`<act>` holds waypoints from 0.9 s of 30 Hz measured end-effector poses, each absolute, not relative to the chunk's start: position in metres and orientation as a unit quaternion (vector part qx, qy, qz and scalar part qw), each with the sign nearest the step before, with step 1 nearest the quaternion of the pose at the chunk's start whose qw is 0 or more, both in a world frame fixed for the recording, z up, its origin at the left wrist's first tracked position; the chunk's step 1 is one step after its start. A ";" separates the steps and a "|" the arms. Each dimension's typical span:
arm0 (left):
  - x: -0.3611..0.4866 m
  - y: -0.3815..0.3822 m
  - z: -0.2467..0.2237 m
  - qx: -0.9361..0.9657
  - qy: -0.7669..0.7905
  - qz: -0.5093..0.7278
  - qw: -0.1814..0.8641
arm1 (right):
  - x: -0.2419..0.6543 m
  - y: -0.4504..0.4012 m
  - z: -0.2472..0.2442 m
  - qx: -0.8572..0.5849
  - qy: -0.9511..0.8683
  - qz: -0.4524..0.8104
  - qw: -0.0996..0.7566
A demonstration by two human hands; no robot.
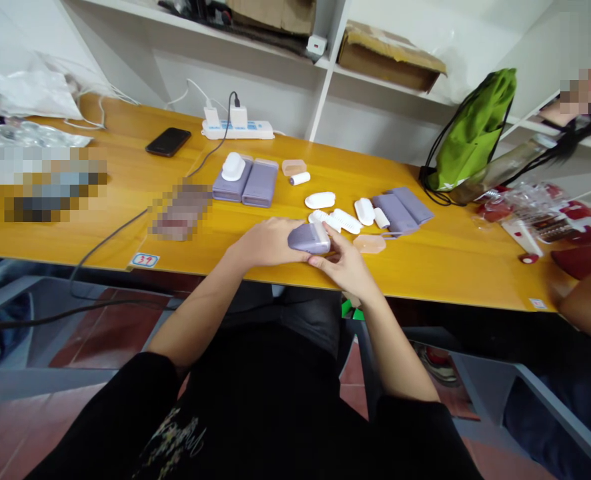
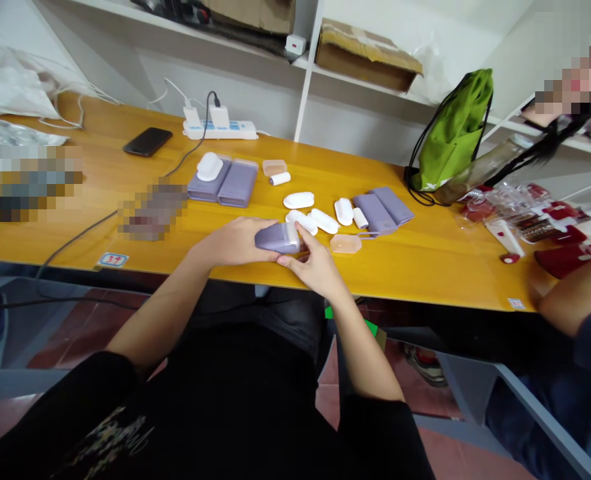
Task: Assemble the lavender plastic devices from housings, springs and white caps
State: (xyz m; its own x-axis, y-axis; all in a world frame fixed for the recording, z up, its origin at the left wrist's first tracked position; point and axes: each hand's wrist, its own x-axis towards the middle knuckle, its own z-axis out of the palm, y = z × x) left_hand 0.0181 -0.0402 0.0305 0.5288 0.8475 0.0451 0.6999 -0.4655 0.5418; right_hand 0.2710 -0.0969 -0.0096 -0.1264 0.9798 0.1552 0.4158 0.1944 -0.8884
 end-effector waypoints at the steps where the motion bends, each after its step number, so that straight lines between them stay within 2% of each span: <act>1: 0.015 -0.033 0.036 0.845 0.447 0.132 0.263 | 0.276 -0.097 -0.006 -0.519 -0.689 0.325 0.389; 4: 0.008 -0.011 0.054 0.862 0.375 0.044 0.339 | 0.284 -0.095 0.001 -0.475 -0.742 0.259 0.396; 6: 0.005 0.001 0.063 0.864 0.349 0.027 0.361 | 0.286 -0.092 0.002 -0.478 -0.745 0.258 0.387; 11: -0.013 0.007 0.063 0.847 0.373 0.129 0.355 | 0.288 -0.081 -0.002 -0.542 -0.704 0.333 0.314; 13: -0.024 0.004 0.053 0.818 0.426 0.231 0.309 | 0.289 -0.077 -0.001 -0.559 -0.693 0.339 0.304; 16: -0.033 -0.001 0.032 0.768 0.513 0.354 0.148 | 0.291 -0.074 0.005 -0.590 -0.694 0.305 0.277; 19: -0.028 -0.003 0.015 0.751 0.564 0.333 0.082 | 0.294 -0.072 0.011 -0.608 -0.708 0.263 0.246; 23: -0.012 -0.003 0.006 0.758 0.591 0.259 0.096 | 0.300 -0.073 0.013 -0.631 -0.709 0.228 0.219; 27: -0.010 -0.006 0.001 0.769 0.573 0.269 0.088 | 0.307 -0.075 0.008 -0.663 -0.696 0.181 0.208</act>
